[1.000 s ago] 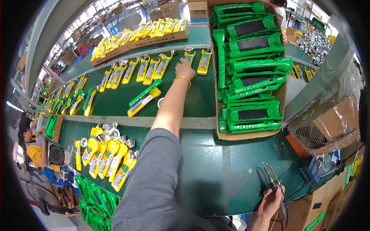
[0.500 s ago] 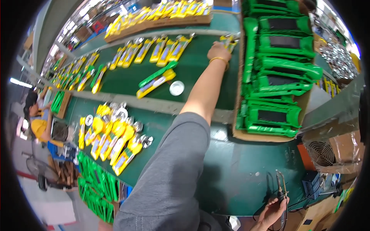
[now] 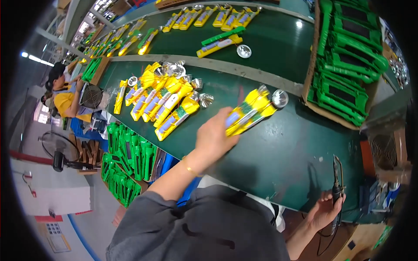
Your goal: Soldering internal wiring and circuit components into plastic flashlight housings on a factory assembly line.
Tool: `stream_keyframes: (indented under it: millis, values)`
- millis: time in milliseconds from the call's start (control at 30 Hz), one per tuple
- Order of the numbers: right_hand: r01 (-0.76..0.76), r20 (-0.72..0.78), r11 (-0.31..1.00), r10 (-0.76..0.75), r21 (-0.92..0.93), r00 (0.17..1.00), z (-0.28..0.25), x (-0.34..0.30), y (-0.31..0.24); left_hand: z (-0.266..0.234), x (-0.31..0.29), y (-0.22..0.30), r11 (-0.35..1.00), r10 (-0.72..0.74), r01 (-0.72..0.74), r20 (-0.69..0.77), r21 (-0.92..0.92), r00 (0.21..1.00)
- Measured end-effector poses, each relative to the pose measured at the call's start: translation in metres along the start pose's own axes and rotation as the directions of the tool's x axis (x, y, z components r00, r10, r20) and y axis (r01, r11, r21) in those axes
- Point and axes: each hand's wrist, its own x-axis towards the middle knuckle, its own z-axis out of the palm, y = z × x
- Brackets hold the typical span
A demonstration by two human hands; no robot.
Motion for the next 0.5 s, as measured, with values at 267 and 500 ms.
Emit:
stream_keyframes:
  millis: [267,500]
  values:
    - [0.012,0.067,1.000,-0.012,-0.009,0.998,0.008,-0.024,0.002,-0.028,-0.011,-0.045,0.912,0.281,-0.183,-0.235,0.368,0.930]
    - [0.074,0.074,0.994,-0.068,-0.079,0.995,0.013,-0.030,-0.009,0.006,-0.031,0.024,0.803,0.592,-0.574,0.113,-0.162,0.798]
